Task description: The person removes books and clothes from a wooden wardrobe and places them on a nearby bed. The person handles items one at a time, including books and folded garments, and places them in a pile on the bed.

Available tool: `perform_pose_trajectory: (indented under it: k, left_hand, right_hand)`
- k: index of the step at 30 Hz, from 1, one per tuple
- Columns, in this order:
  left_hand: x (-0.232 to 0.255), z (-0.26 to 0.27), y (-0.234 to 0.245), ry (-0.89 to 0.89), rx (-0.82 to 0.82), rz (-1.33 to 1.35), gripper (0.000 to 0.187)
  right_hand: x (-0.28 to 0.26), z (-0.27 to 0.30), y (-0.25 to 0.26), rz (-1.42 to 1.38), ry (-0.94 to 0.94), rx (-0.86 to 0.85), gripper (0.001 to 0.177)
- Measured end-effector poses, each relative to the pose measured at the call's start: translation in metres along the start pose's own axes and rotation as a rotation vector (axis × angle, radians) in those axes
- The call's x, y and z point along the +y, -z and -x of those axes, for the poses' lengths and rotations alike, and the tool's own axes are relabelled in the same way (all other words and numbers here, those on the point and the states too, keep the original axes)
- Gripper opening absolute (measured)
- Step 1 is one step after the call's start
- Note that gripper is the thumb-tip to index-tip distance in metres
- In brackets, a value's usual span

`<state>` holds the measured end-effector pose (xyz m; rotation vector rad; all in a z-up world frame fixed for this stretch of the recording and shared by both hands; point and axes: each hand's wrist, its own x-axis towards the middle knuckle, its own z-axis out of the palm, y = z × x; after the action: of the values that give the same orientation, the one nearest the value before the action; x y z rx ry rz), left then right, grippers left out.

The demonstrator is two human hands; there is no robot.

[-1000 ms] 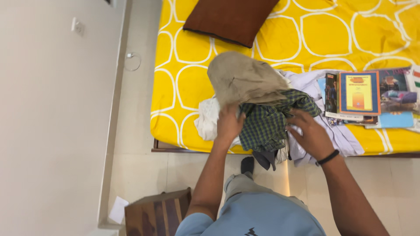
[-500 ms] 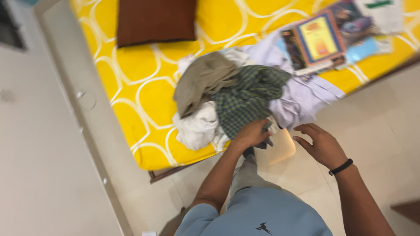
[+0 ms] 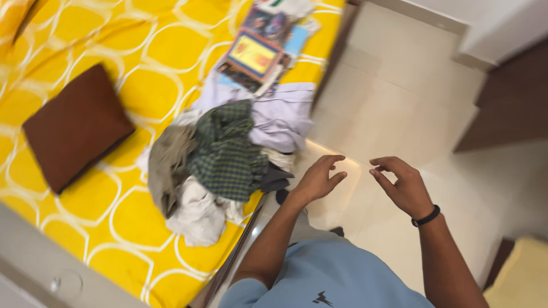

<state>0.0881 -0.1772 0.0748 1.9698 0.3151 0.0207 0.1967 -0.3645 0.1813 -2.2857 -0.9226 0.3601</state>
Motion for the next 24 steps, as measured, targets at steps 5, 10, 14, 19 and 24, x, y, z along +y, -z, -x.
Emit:
perform_pose_trajectory:
  k: [5, 10, 14, 19, 24]
  left_hand:
    - [0.059, 0.020, -0.071, -0.059, -0.184, 0.243, 0.047]
    - [0.087, 0.020, -0.142, -0.043, -0.379, 0.279, 0.040]
    - [0.110, 0.010, -0.203, -0.047, -0.535, 0.250, 0.035]
    - [0.143, -0.007, -0.264, -0.069, -0.711, 0.178, 0.035]
    - [0.178, -0.037, -0.329, -0.080, -0.830, 0.184, 0.037]
  right_hand:
    - [0.058, 0.088, 0.034, -0.130, -0.046, 0.244, 0.022]
    - [0.108, 0.173, 0.062, -0.151, -0.160, 0.395, 0.019]
    - [0.139, 0.235, 0.083, -0.200, -0.272, 0.530, 0.018]
    - [0.170, 0.289, 0.102, -0.295, -0.435, 0.683, 0.016]
    - [0.207, 0.323, 0.129, -0.327, -0.566, 0.808, 0.016]
